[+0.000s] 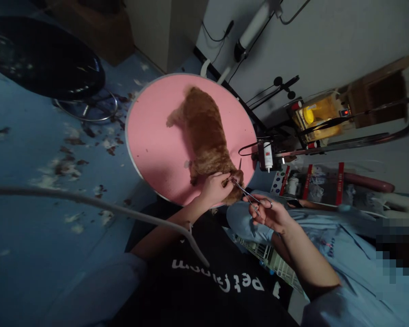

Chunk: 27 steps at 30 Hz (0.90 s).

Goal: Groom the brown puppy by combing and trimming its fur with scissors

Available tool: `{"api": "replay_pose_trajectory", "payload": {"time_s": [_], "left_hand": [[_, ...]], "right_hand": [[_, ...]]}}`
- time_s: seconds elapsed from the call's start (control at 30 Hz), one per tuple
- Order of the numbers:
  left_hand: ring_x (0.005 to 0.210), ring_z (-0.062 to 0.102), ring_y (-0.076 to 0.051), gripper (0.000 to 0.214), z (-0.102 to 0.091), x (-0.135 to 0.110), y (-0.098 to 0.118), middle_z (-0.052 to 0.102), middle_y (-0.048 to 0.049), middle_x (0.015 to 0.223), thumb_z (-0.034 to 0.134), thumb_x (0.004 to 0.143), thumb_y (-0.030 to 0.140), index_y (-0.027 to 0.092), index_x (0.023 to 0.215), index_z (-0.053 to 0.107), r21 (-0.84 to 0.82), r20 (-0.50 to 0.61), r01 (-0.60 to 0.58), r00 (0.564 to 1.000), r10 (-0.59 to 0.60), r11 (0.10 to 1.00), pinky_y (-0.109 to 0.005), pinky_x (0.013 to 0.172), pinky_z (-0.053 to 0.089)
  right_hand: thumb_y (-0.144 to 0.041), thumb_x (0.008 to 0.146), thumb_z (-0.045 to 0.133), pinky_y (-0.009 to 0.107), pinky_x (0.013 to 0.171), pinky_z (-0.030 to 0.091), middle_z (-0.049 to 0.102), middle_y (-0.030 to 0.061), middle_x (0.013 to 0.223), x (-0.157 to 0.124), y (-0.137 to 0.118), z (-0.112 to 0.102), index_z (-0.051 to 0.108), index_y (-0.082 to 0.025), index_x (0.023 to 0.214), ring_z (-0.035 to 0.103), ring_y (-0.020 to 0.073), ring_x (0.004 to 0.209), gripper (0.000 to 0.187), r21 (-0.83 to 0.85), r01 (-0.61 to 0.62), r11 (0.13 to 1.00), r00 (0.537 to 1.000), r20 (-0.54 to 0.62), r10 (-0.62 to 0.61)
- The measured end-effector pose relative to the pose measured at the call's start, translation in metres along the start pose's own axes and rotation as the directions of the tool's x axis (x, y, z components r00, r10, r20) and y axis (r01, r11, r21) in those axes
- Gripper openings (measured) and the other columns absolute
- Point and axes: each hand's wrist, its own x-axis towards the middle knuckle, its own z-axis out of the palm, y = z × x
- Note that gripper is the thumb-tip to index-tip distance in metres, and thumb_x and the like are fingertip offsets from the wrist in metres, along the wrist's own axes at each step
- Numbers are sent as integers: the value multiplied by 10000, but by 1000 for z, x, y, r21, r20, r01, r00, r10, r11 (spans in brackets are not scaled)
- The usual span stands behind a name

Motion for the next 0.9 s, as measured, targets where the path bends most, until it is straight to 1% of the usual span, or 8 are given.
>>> {"api": "replay_pose_trajectory", "payload": {"time_s": [0.1, 0.27, 0.4, 0.5, 0.57, 0.67, 0.8, 0.9], "left_hand": [[743, 659, -178, 133, -1, 0, 1, 697, -57, 770, 587, 822, 203, 189, 823, 720, 11, 2, 10, 1000, -10, 1000, -273, 721, 522], [701, 637, -174, 122, -3, 0, 4, 685, -51, 739, 594, 797, 170, 182, 795, 715, 27, 9, 26, 1000, -26, 999, -271, 681, 503], [727, 644, -190, 126, -4, 0, 5, 699, -63, 772, 612, 815, 232, 170, 822, 722, 20, 8, -1, 1000, 1, 1000, -289, 679, 489], [711, 634, -191, 152, -5, 1, 6, 692, -58, 753, 628, 823, 292, 172, 823, 721, 38, 17, -4, 1000, 3, 999, -293, 662, 470], [704, 624, -186, 133, -5, 1, 6, 681, -51, 738, 643, 811, 291, 179, 803, 713, 56, 25, 4, 1000, -5, 998, -286, 648, 458], [694, 613, -181, 108, -5, 1, 7, 663, -43, 719, 659, 796, 281, 182, 775, 699, 76, 32, 18, 999, -20, 997, -279, 630, 445], [715, 621, -182, 116, -4, 0, 8, 669, -50, 741, 658, 805, 283, 178, 814, 707, 74, 36, 16, 999, -18, 997, -279, 652, 456], [742, 634, -195, 159, -4, -1, 8, 688, -61, 788, 676, 783, 272, 161, 889, 719, 68, 38, 31, 999, -33, 997, -291, 676, 468]], "right_hand": [[-304, 752, 776, 212, 519, 560, 702, 8, 718, 4, 0, 2, 679, -148, 1107, 514, 44, 430, 401, -61, 10, 998, 1000, -26, -12], [-350, 746, 787, 202, 496, 533, 696, 9, 711, -1, 1, 2, 674, -152, 1126, 483, 41, 421, 443, -53, 85, 995, 996, -7, -85], [-336, 778, 750, 214, 500, 538, 701, 10, 722, -5, -1, 1, 671, -151, 1105, 475, 36, 400, 384, -80, 41, 996, 999, -9, -42], [-319, 777, 752, 202, 510, 528, 693, -1, 725, -12, -5, 0, 661, -166, 1130, 480, 36, 420, 395, -94, 68, 993, 997, -17, -70], [-361, 777, 743, 211, 531, 538, 692, 5, 724, -14, -8, -2, 657, -156, 1138, 495, 41, 426, 424, -88, 64, 994, 998, 13, -63], [-430, 776, 721, 228, 551, 563, 685, 13, 713, -12, -9, -4, 659, -125, 1108, 512, 49, 427, 455, -74, 7, 997, 999, 35, -4], [-376, 765, 762, 202, 536, 555, 681, -1, 719, -7, -6, -3, 656, -143, 1096, 512, 39, 440, 419, -105, -3, 994, 1000, -28, 0], [-357, 778, 772, 185, 525, 536, 688, -1, 739, -12, -2, -3, 650, -157, 1139, 476, 14, 410, 430, -115, 12, 993, 1000, -7, -13]]}}
